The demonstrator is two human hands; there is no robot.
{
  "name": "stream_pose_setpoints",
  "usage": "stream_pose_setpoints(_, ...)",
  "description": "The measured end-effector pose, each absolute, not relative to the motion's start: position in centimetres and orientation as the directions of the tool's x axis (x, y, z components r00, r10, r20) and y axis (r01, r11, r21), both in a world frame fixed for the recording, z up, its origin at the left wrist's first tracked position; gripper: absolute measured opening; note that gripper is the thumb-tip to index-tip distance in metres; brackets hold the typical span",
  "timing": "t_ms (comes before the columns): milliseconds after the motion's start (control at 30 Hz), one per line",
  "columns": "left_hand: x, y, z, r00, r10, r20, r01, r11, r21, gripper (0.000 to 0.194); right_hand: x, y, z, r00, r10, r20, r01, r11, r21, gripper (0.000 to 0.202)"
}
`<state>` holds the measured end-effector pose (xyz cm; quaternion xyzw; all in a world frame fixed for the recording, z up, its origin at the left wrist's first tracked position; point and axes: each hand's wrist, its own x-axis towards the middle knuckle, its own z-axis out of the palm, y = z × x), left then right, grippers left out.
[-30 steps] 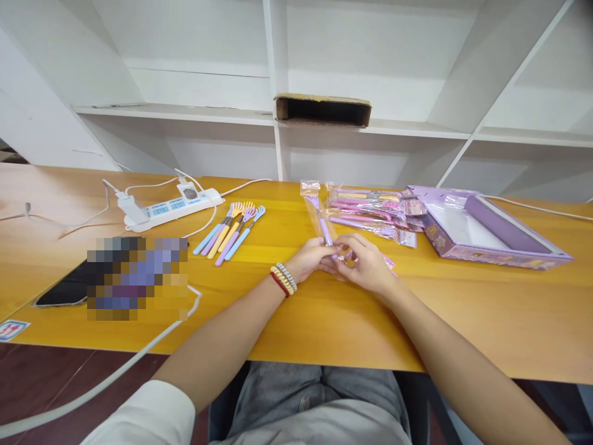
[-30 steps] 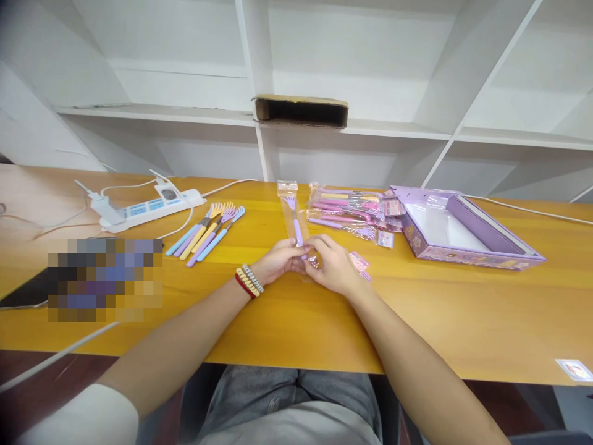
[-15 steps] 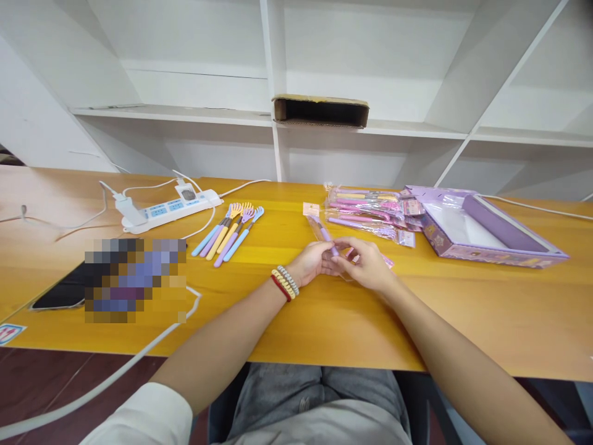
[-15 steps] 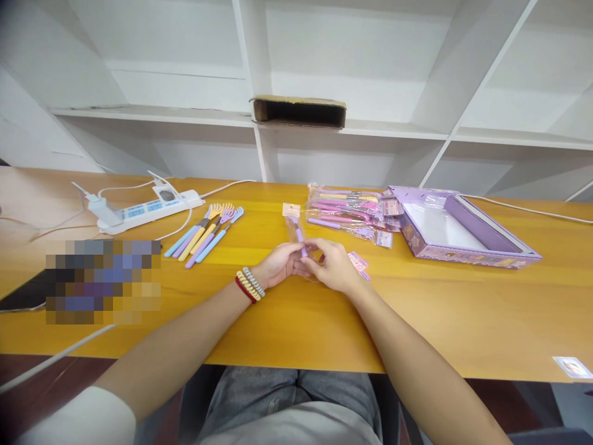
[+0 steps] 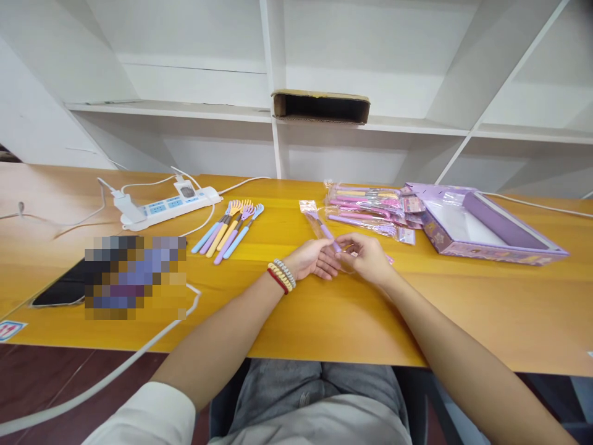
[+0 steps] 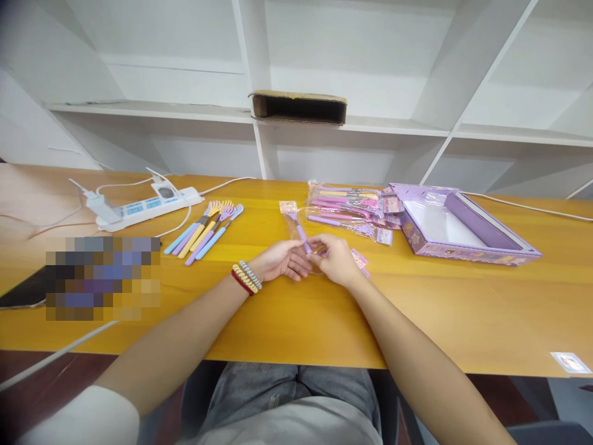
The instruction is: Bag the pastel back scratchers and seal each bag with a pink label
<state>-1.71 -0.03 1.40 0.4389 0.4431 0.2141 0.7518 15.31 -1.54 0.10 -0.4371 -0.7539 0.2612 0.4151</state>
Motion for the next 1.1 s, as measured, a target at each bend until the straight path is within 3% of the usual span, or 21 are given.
stream_pose_setpoints(167, -2.2, 0.4, 1.3, 0.521, 0.746, -0.414, -0.046, 0.509, 0.859, 0.029, 15.4, -1.1, -0.1, -0.237, 0.931, 0.276, 0.203, 0.325, -0.924, 0.030)
stream_pose_setpoints(267, -2.2, 0.4, 1.5, 0.522, 0.751, -0.405, -0.066, 0.509, 0.858, 0.028, 15.6, -0.8, -0.2, -0.190, 0.952, 0.239, 0.144, 0.267, -0.953, 0.030)
stream_pose_setpoints(433, -2.4, 0.5, 1.7, 0.388, 0.794, -0.467, 0.184, 0.430, 0.884, 0.045, 15.6, -0.7, -0.6, -0.208, 0.940, 0.271, 0.180, 0.309, -0.934, 0.023)
stream_pose_setpoints(500, -2.7, 0.6, 1.6, 0.220, 0.911, -0.349, 0.361, 0.256, 0.897, 0.050, 15.7, -0.7, -0.7, -0.218, 0.939, 0.265, 0.203, 0.309, -0.929, 0.023)
stream_pose_setpoints(600, -3.2, 0.7, 1.3, 0.073, 0.993, 0.092, 0.655, -0.117, 0.746, 0.040, 15.8, -0.8, -0.6, -0.236, 0.943, 0.235, 0.259, 0.294, -0.920, 0.027)
stream_pose_setpoints(700, -3.5, 0.7, 1.2, 0.173, 0.920, 0.353, 0.755, -0.354, 0.552, 0.012, 15.9, -1.0, -0.5, -0.259, 0.943, 0.207, 0.365, 0.294, -0.883, 0.030)
stream_pose_setpoints(767, -3.5, 0.6, 1.1, 0.274, 0.872, 0.406, 0.731, -0.463, 0.500, 0.019, 15.9, -1.1, -0.3, -0.275, 0.939, 0.208, 0.453, 0.317, -0.833, 0.033)
stream_pose_setpoints(933, -3.5, 0.4, 0.9, 0.495, 0.766, 0.409, 0.637, -0.641, 0.430, 0.040, 16.0, -1.3, -0.1, -0.356, 0.897, 0.263, 0.607, 0.436, -0.664, 0.038)
stream_pose_setpoints(1100, -3.5, 0.8, 0.4, 0.585, 0.733, 0.347, 0.631, -0.680, 0.372, 0.035, 15.9, -1.5, 0.1, -0.484, 0.830, 0.276, 0.645, 0.552, -0.528, 0.039)
